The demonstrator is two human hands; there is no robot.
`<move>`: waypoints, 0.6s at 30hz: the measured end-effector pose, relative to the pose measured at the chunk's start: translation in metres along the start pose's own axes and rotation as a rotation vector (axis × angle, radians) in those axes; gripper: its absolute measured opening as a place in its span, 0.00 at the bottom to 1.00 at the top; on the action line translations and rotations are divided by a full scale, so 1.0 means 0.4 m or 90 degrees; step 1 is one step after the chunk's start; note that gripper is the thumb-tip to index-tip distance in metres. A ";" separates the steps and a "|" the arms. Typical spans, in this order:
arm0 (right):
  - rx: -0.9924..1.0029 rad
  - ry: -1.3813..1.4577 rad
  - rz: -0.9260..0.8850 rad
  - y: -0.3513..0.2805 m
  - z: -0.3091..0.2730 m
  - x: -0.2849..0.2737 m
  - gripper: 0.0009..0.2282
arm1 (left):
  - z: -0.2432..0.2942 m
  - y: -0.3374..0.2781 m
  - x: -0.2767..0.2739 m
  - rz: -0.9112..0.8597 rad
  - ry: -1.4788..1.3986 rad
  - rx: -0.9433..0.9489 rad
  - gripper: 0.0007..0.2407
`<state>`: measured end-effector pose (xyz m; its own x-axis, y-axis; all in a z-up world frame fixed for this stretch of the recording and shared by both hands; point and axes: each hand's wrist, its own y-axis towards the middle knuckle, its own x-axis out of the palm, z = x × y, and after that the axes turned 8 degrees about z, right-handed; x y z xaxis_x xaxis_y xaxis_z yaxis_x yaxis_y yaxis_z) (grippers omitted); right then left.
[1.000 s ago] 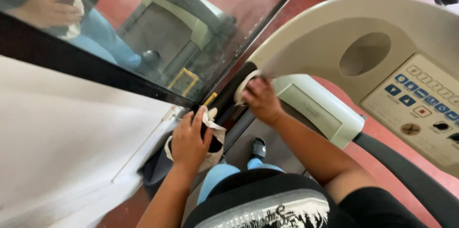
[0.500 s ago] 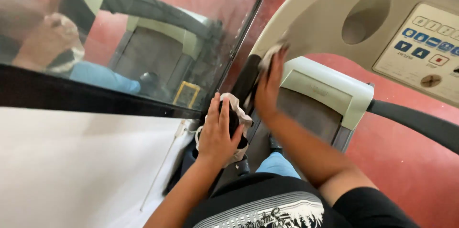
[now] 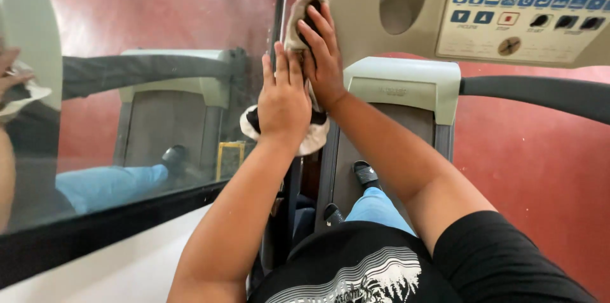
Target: Wiping down a gym bench and treadmill using cleaning cloths.
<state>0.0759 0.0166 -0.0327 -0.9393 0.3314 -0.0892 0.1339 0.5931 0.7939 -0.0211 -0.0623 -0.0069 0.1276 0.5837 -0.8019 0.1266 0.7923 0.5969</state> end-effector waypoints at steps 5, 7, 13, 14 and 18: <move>-0.094 -0.124 -0.044 0.110 0.069 -0.038 0.11 | 0.018 0.121 0.081 0.021 0.096 0.065 0.21; -0.101 -0.131 -0.040 0.129 0.072 -0.042 0.11 | 0.018 0.146 0.100 0.026 0.097 0.088 0.20; -0.088 -0.180 -0.001 0.129 0.084 -0.047 0.14 | 0.014 0.184 0.083 0.067 0.012 0.020 0.18; -0.090 -0.218 -0.019 0.124 0.084 -0.053 0.14 | 0.011 0.178 0.078 0.071 -0.019 0.017 0.16; 0.055 -0.449 0.004 0.061 0.166 -0.080 0.17 | 0.006 0.126 0.056 0.049 -0.028 -0.005 0.24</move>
<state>0.1301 0.0689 -0.0505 -0.5136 0.7135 -0.4765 0.1904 0.6363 0.7476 -0.0093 -0.0097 0.0051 0.1792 0.6345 -0.7518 0.1077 0.7470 0.6561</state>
